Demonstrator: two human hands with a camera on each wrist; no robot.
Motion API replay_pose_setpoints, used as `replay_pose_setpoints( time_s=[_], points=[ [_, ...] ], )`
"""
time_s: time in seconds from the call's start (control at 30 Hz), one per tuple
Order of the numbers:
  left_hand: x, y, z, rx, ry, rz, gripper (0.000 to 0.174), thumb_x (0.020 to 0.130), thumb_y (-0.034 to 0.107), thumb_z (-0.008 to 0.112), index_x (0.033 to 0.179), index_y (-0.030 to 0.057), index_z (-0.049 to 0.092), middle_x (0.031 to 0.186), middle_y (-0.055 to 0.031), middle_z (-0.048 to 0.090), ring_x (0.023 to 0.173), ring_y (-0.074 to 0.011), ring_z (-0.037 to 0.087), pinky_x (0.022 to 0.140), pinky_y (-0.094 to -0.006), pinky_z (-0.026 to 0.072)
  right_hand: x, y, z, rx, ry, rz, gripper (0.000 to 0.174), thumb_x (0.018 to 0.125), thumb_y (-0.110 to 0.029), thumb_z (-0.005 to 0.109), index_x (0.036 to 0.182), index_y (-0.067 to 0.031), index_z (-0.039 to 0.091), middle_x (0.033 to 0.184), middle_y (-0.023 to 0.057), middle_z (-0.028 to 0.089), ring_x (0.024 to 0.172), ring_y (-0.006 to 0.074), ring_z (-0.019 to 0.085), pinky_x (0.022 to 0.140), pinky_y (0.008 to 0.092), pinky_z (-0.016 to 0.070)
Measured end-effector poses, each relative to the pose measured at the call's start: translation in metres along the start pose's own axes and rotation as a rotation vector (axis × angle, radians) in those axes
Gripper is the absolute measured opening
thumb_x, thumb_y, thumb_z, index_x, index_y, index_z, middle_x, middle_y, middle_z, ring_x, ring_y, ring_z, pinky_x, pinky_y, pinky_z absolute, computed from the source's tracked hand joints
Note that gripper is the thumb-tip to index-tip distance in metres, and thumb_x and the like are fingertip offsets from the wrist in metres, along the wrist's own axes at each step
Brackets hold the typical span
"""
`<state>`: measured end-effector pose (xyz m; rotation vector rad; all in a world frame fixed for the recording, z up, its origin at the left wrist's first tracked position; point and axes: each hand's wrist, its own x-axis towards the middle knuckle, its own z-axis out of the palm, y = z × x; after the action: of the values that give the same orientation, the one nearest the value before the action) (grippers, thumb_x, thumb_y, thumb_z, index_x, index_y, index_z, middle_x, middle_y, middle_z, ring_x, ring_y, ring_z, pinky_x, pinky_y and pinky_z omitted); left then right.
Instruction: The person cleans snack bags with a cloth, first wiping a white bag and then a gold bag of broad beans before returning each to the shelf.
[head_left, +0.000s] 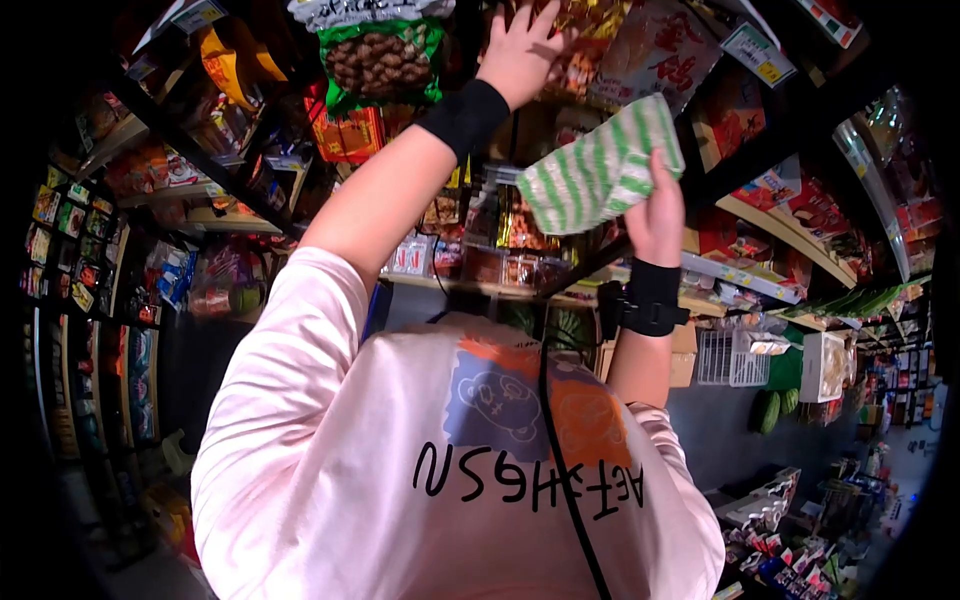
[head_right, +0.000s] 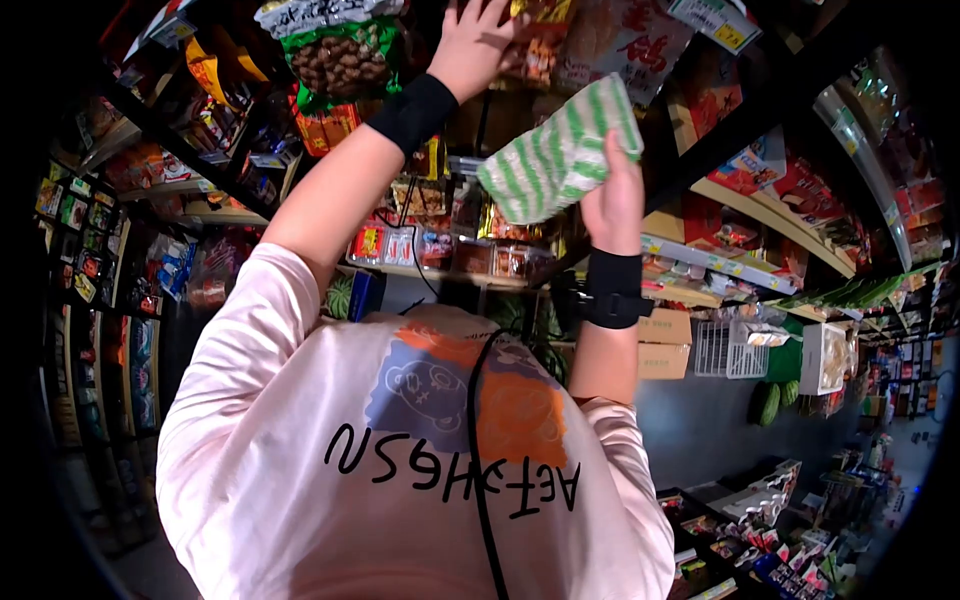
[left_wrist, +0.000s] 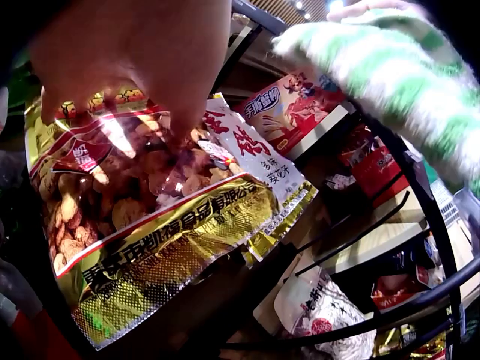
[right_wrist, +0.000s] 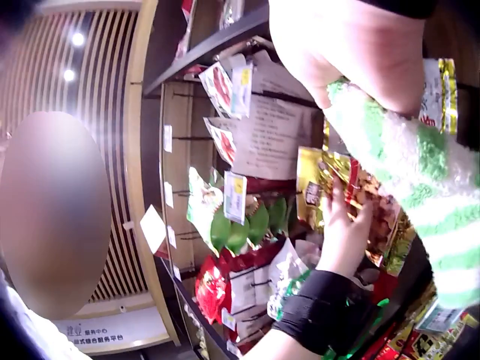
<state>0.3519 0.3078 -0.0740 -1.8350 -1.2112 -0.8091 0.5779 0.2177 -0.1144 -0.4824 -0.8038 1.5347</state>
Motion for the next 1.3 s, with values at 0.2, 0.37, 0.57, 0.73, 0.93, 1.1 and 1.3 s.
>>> replay_pose_setpoints(
  time_s=[0.2, 0.37, 0.57, 0.73, 0.93, 1.1, 1.3],
  points=[
    [-0.002, -0.006, 0.018, -0.252, -0.259, -0.159, 0.063, 0.072, 0.020, 0.066, 0.130, 0.0118, 0.045, 0.128, -0.0169, 0.045, 0.101, -0.0321, 0.051, 0.087, -0.0498, 0.0384, -0.063, -0.037, -0.043, 0.012, 0.053, 0.008, 0.037, 0.097, -0.017, 0.040, 0.130, 0.0012, 0.042, 0.127, 0.0150, 0.052, 0.113, 0.0271, 0.054, 0.099, 0.0444, 0.0414],
    [-0.027, 0.008, -0.018, -0.437, -0.064, -0.147, 0.060, 0.075, 0.018, 0.062, 0.130, 0.0045, 0.043, 0.130, -0.0257, 0.042, 0.116, -0.0381, 0.046, 0.099, -0.0479, 0.0355, -0.063, 0.024, -0.087, -0.119, 0.094, 0.254, 0.036, 0.094, -0.017, 0.041, 0.124, 0.0014, 0.045, 0.096, 0.0156, 0.061, 0.063, 0.0119, 0.055, 0.064, 0.0268, 0.0489],
    [-0.096, 0.005, -0.092, -1.236, -0.268, -0.282, 0.029, 0.090, 0.003, 0.049, 0.118, 0.0004, 0.054, 0.112, -0.0105, 0.058, 0.099, -0.0188, 0.057, 0.086, -0.0292, 0.0451, -0.059, 0.176, -0.206, 0.187, 0.391, 0.859, 0.029, 0.094, -0.023, 0.042, 0.110, -0.0010, 0.054, 0.099, 0.0120, 0.061, 0.088, 0.0250, 0.061, 0.083, 0.0400, 0.0515],
    [-0.151, -0.004, -0.134, -1.414, -0.742, -0.505, 0.017, 0.091, 0.003, 0.046, 0.098, -0.0010, 0.061, 0.097, -0.0099, 0.065, 0.090, -0.0202, 0.061, 0.083, -0.0310, 0.0469, -0.060, 0.290, -0.294, -0.146, 0.301, 0.835, 0.038, 0.079, -0.018, 0.059, 0.113, -0.0037, 0.052, 0.104, 0.0152, 0.061, 0.092, 0.0306, 0.061, 0.081, 0.0403, 0.0496],
    [-0.206, -0.012, -0.137, -1.235, -0.931, -0.729, 0.018, 0.091, 0.006, 0.048, 0.102, 0.0002, 0.061, 0.096, -0.0096, 0.065, 0.090, -0.0194, 0.061, 0.082, -0.0292, 0.0462, -0.035, 0.363, -0.292, 0.211, 0.615, 0.679, 0.031, 0.079, -0.030, 0.062, 0.101, -0.0087, 0.060, 0.089, 0.0094, 0.064, 0.082, 0.0277, 0.061, 0.078, 0.0376, 0.0490],
    [-0.223, -0.019, -0.147, -1.154, -1.060, -0.835, 0.022, 0.090, 0.001, 0.047, 0.108, -0.0006, 0.059, 0.097, -0.0089, 0.065, 0.088, -0.0161, 0.060, 0.083, -0.0269, 0.0451, -0.010, 0.414, -0.333, 0.311, 0.622, 0.627, 0.035, 0.087, -0.044, 0.056, 0.098, -0.0114, 0.062, 0.088, 0.0040, 0.065, 0.079, 0.0229, 0.062, 0.071, 0.0387, 0.0508],
    [-0.237, -0.025, -0.144, -1.156, -1.106, -0.937, 0.024, 0.089, -0.002, 0.045, 0.108, -0.0003, 0.059, 0.098, -0.0072, 0.064, 0.090, -0.0144, 0.058, 0.083, -0.0261, 0.0445, 0.008, 0.399, -0.326, 0.301, 0.634, 0.611, 0.048, 0.086, -0.051, 0.058, 0.112, -0.0110, 0.059, 0.101, 0.0040, 0.064, 0.085, 0.0221, 0.063, 0.075, 0.0382, 0.0504]
  ],
)
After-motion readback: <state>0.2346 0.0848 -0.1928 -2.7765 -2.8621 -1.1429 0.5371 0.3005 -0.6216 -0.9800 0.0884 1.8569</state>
